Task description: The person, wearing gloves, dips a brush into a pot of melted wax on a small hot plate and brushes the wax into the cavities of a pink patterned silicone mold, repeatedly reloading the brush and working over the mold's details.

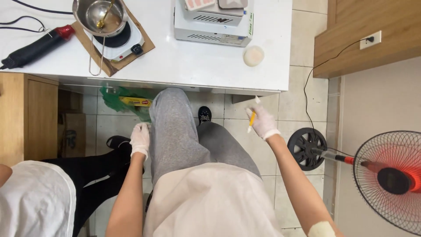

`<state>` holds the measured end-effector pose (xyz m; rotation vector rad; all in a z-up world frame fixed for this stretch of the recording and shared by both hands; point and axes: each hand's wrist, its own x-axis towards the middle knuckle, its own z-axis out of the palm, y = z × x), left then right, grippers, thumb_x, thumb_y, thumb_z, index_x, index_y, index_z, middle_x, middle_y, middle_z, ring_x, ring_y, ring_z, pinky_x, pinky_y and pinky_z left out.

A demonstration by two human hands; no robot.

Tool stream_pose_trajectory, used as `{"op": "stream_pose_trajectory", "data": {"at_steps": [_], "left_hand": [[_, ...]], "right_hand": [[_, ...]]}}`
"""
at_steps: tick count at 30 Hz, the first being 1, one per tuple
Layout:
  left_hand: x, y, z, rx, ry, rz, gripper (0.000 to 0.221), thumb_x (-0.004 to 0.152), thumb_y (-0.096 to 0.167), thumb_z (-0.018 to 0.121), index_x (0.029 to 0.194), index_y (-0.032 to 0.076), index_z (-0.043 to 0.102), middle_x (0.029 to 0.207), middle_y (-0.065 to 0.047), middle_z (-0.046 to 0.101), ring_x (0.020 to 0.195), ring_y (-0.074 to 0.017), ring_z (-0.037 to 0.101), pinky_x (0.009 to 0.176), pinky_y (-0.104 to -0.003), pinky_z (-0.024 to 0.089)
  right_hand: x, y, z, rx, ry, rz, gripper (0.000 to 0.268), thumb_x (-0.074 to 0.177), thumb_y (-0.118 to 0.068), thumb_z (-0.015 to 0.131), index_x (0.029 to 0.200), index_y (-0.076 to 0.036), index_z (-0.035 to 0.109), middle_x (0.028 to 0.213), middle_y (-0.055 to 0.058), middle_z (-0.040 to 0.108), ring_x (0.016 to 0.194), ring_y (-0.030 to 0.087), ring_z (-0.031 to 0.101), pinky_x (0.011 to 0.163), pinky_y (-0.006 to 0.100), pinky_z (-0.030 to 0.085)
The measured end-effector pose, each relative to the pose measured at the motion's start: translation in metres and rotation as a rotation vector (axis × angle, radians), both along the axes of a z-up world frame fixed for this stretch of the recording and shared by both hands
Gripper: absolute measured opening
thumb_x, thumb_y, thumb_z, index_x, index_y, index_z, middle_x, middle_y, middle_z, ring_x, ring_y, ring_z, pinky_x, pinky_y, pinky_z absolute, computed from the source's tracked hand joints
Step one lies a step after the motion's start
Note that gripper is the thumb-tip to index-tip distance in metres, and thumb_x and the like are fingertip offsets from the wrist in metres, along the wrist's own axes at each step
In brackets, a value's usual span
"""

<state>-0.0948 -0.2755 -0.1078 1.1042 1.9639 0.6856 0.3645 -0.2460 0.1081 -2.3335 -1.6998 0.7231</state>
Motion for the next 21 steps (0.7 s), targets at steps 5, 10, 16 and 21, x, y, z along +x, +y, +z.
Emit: {"op": "stream_pose_trajectory", "data": {"at_steps": [5, 10, 16, 21], "left_hand": [[-0.002, -0.037, 0.009, -0.221, 0.1, 0.025, 0.036, 0.102, 0.032, 0.05, 0.111, 0.005, 0.073, 0.107, -0.018, 0.073, 0.103, -0.0334, 0.068, 0.092, -0.041, 0.05], [-0.004, -0.073, -0.029, -0.251, -0.019, 0.152, 0.043, 0.101, 0.038, 0.047, 0.115, 0.005, 0.071, 0.11, -0.019, 0.075, 0.106, -0.035, 0.071, 0.094, -0.043, 0.052], [-0.023, -0.127, -0.066, -0.414, 0.258, 0.015, 0.046, 0.102, 0.04, 0.046, 0.119, 0.008, 0.073, 0.117, -0.022, 0.072, 0.112, -0.0422, 0.066, 0.096, -0.047, 0.052], [-0.026, -0.087, -0.071, -0.79, 0.223, 0.029, 0.048, 0.101, 0.045, 0.049, 0.12, 0.011, 0.077, 0.113, -0.017, 0.08, 0.113, -0.0368, 0.071, 0.1, -0.044, 0.053]], "right_hand": [[-0.043, 0.089, 0.002, 0.017, 0.046, 0.421, 0.029, 0.102, -0.036, 0.058, 0.119, -0.016, 0.071, 0.12, 0.009, 0.072, 0.109, 0.03, 0.069, 0.096, 0.042, 0.055], [-0.099, 0.156, -0.025, 0.212, 0.099, 0.799, 0.031, 0.099, -0.036, 0.06, 0.112, -0.01, 0.071, 0.137, 0.012, 0.065, 0.11, 0.03, 0.065, 0.1, 0.043, 0.051], [-0.153, 0.234, -0.077, 0.214, 0.065, 1.055, 0.035, 0.098, -0.036, 0.062, 0.122, -0.012, 0.066, 0.141, 0.015, 0.052, 0.127, 0.032, 0.053, 0.115, 0.043, 0.04], [-0.152, 0.261, -0.118, 0.389, 0.156, 1.071, 0.041, 0.096, -0.043, 0.058, 0.126, -0.016, 0.061, 0.153, 0.011, 0.052, 0.141, 0.027, 0.046, 0.121, 0.042, 0.032]]}}
